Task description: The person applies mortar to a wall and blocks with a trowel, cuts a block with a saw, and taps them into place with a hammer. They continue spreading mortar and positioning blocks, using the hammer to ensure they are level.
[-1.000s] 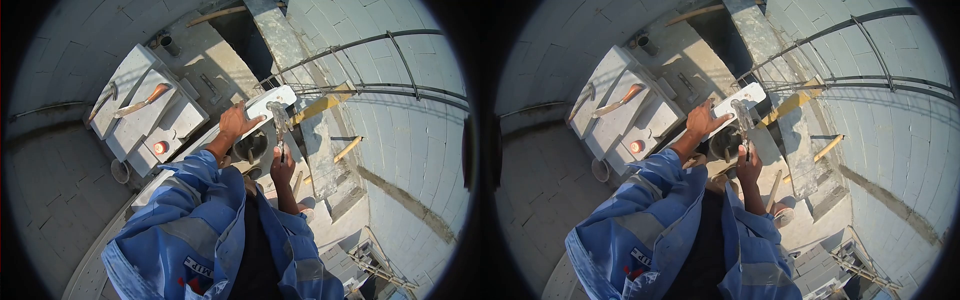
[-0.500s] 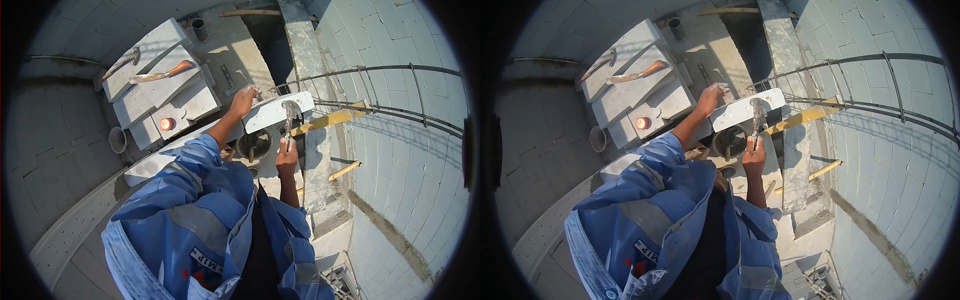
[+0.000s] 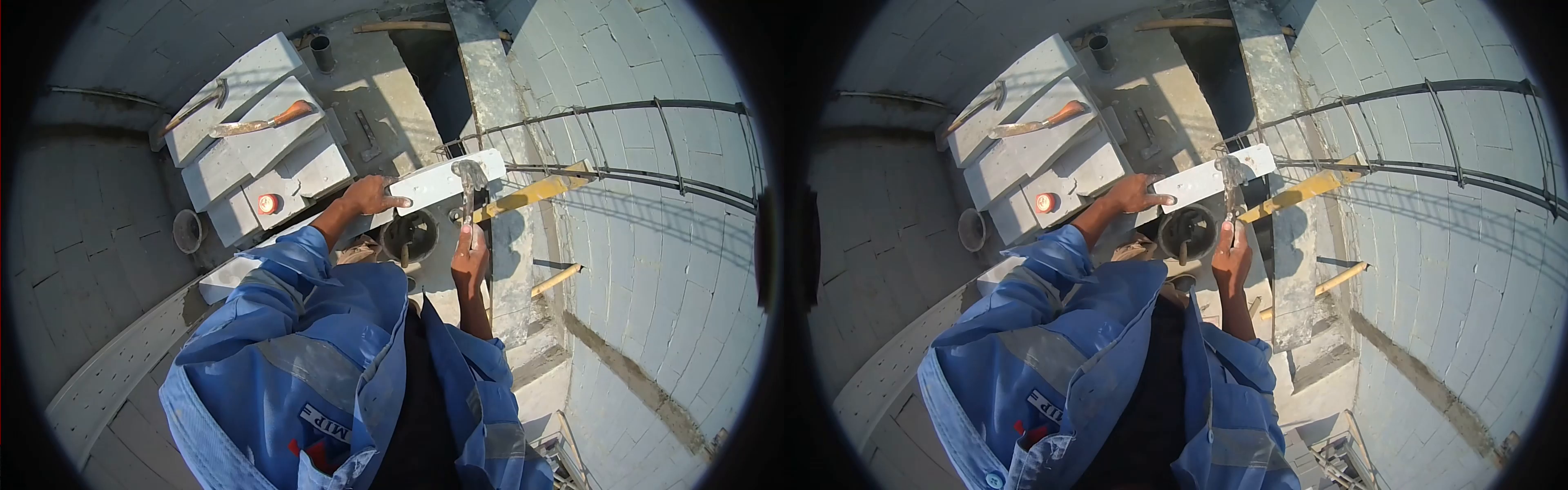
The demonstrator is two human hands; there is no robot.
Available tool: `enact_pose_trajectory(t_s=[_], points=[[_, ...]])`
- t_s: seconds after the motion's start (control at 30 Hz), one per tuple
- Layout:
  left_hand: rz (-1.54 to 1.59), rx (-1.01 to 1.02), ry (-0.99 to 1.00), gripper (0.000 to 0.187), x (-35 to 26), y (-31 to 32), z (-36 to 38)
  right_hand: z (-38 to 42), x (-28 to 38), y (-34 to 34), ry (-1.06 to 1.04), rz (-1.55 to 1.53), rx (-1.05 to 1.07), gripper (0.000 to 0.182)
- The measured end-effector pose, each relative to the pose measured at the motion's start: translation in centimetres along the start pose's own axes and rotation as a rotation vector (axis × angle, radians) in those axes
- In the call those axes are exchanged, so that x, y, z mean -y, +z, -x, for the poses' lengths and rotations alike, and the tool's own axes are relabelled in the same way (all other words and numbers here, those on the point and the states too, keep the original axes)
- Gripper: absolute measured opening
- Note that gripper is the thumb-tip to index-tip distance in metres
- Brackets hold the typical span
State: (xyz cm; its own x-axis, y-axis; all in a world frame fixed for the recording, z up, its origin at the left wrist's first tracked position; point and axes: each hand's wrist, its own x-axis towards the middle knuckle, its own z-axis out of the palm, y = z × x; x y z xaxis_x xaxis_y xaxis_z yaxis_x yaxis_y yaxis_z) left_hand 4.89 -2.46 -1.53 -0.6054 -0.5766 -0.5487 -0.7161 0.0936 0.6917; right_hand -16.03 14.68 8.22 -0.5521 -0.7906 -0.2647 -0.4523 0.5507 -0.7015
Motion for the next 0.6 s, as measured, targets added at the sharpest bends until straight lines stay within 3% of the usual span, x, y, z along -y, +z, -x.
enact_pose_trajectory(t_s=[0.1,0.17,0.27,0.6], points=[[0.020,0.000,-0.008,0.097,-0.5,-0.4,0.6,1.7,-0.9,1.2,-0.108,-0.117,-0.075,0.038],[0.071,0.011,0.021,0.096,-0.8,-0.6,0.5,2.2,-2.5,2.9,-0.309,-0.056,-0.124,0.032],[0.077,-0.089,0.055,0.082,0.6,0.4,-0.1,1.8,-3.4,4.4,-0.254,0.079,-0.027,0.028],[0.052,-0.090,0.085,0.098,-0.3,-0.4,-0.3,2.2,-3.0,4.0,-0.081,0.083,0.046,0.034]])
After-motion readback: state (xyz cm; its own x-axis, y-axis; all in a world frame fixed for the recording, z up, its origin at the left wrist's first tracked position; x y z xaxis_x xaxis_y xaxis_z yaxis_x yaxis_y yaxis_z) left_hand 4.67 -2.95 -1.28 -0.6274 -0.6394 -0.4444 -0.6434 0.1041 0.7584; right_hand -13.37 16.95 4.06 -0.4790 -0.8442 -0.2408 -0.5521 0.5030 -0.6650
